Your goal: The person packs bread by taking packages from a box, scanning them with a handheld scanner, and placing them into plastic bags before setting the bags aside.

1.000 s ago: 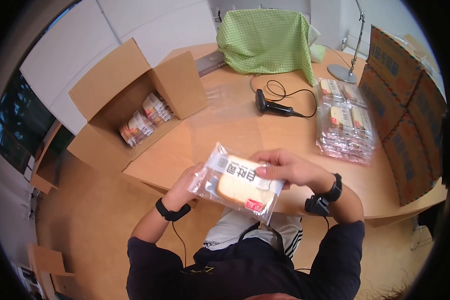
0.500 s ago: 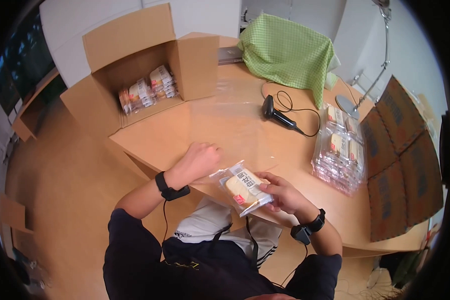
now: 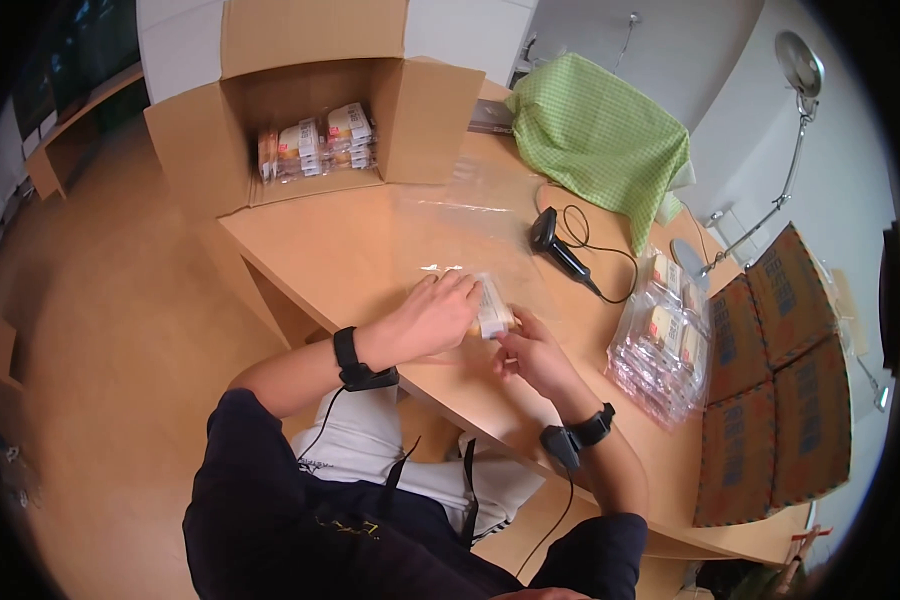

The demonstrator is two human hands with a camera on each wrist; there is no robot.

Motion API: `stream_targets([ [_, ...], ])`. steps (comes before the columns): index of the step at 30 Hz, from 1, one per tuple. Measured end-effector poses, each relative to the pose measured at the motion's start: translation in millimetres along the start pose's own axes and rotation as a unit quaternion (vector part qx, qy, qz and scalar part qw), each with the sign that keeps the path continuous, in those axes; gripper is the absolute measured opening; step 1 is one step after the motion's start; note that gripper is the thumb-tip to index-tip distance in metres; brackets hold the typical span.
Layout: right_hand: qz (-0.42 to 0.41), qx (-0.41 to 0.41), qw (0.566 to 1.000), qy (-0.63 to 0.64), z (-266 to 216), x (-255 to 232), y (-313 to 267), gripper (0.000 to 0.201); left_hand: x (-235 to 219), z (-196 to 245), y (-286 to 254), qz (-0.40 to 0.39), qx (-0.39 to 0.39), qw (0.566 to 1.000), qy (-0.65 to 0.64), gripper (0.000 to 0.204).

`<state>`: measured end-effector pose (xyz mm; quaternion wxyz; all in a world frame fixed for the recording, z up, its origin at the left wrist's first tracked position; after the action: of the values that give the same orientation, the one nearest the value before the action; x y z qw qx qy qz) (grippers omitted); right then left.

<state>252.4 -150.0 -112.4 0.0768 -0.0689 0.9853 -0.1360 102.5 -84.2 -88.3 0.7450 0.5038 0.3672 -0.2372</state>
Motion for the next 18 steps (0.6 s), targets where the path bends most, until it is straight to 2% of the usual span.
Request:
stream_targets([
  [2,-0.02,-0.014,0.999,0.038,4,4,17,0.06,1,1,-2,-0.006,-0.002,1.0,0.001,0.037],
  [4,0.048,-0.046,0.997,0.035,3,7,31,0.055,3,0,-4,-0.01,-0.006,1.0,0.005,0.04],
  [5,0.041,-0.048,0.998,0.031,4,7,38,0.055,5,-1,-5,-0.011,-0.009,1.0,-0.013,0.041],
  [7,0.05,-0.068,0.985,-0.152,4,8,53,0.058,6,-1,-8,-0.008,-0.018,0.999,-0.025,0.043],
  [8,0.044,-0.071,0.985,-0.154,6,10,62,0.058,5,0,-8,-0.023,-0.035,0.998,-0.04,0.043],
  [10,0.099,-0.147,0.94,-0.291,0,12,77,0.053,4,0,-9,-0.039,-0.052,0.996,-0.053,0.044],
  [11,0.098,-0.148,0.94,-0.291,0,13,85,0.053,5,-1,-9,-0.039,-0.056,0.997,-0.024,0.046],
  [13,0.144,-0.191,0.876,-0.418,-7,15,94,0.045,7,-4,-11,-0.038,-0.06,0.997,0.005,0.047],
  [16,0.183,-0.167,0.852,-0.461,-2,13,108,0.036,8,-11,-15,0.002,-0.051,0.998,0.024,0.049],
  [17,0.18,-0.17,0.851,-0.462,-8,17,105,0.036,9,-10,-15,-0.003,-0.053,0.998,0.023,0.048],
  [18,0.165,-0.176,0.869,-0.431,-15,22,98,0.034,9,-11,-16,-0.007,-0.057,0.998,0.023,0.046],
])
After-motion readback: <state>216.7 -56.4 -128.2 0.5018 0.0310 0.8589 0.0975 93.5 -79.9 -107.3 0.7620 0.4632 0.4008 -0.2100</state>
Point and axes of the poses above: each hand's wrist, its own y-axis towards the middle knuckle, its own x-axis out of the palm, z = x × y, the point moved 5 cm from there along y, towards the middle knuckle, and after that the axes turned 14 degrees about -y, right-handed, at the moved point
